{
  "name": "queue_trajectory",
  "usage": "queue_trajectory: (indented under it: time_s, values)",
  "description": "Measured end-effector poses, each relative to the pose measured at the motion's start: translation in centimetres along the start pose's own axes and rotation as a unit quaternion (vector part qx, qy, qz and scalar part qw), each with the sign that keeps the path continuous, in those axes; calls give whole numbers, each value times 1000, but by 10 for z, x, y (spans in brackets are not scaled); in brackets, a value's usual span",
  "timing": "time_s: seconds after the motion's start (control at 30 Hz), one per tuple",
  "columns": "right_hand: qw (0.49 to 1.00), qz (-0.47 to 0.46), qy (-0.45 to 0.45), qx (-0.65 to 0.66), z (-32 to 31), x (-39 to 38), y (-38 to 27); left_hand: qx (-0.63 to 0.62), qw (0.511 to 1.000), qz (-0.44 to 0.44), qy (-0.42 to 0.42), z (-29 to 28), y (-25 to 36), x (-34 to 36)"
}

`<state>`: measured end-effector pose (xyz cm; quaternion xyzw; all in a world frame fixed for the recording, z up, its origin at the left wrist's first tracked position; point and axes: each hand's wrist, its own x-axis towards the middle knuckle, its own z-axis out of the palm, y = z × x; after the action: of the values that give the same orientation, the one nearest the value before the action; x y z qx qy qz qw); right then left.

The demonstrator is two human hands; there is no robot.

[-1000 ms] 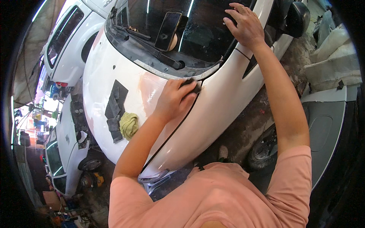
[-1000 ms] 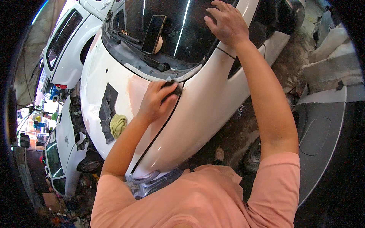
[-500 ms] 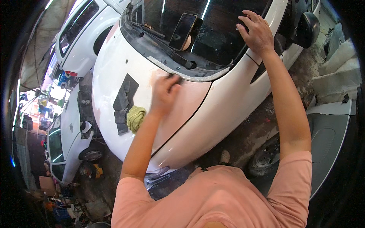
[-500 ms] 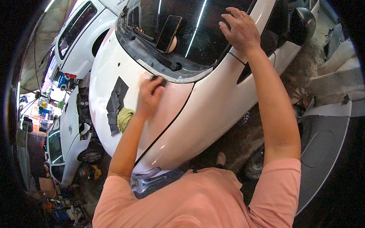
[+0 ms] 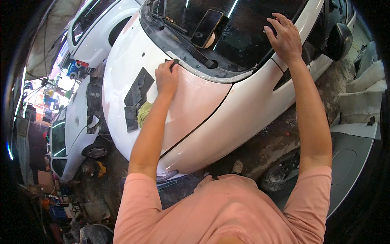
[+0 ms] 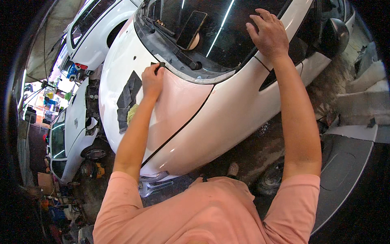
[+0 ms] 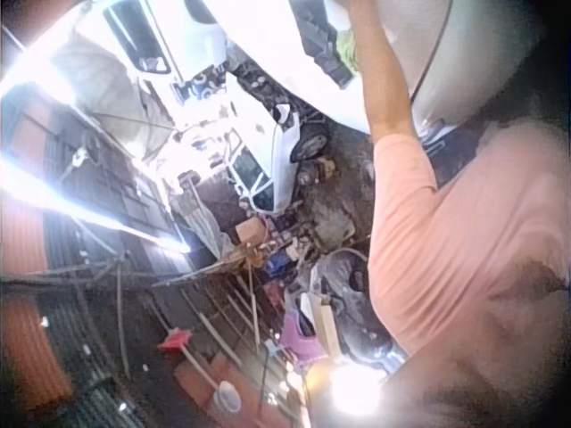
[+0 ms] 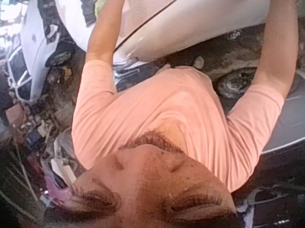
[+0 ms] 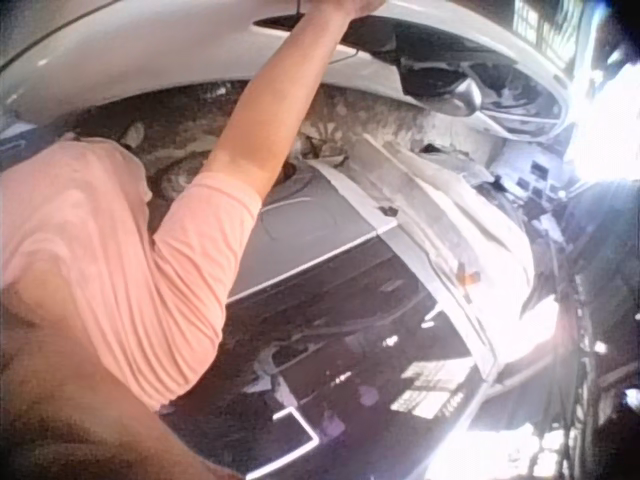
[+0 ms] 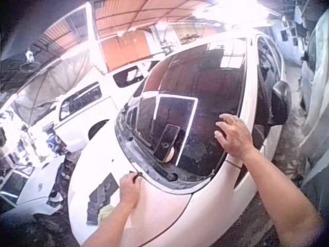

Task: The person sands the surface of a car hood using pieces of sandpaper. They periodically dip a cloth into a bucket of water, wring it out, and wipe the sanded area before continuing to sand the car's surface.

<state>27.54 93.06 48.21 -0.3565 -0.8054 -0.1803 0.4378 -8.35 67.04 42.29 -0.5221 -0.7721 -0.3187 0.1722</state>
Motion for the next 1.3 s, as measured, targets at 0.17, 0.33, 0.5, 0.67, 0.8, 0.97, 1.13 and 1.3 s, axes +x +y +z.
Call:
queue_trajectory:
  time_s: [0.17,0.33,0.5,0.67,0.8,0.97,1.13,1.3]
  values:
    - [1000,17,18,-19,2,-4,7,-51,991,115,-56,-14,82,-59]
    - [1000,-3,12,6,5,1,1,-13,1000,-1,-24,-11,-6,11]
    - [999,20,14,-26,7,-5,10,-72,988,122,-58,-4,72,-45]
    - [998,7,0,65,-17,7,-11,-52,995,30,-79,-19,30,-20]
    - [995,38,-12,96,-31,10,-13,-39,996,77,-31,1,45,-21]
    - [994,30,-12,105,-33,10,-14,-92,980,152,-88,-10,81,-48]
    - [993,19,1,113,-28,12,-12,-21,999,11,-26,-4,33,-4]
    - [995,22,-10,99,-31,10,-13,-105,978,158,-90,-12,83,-47]
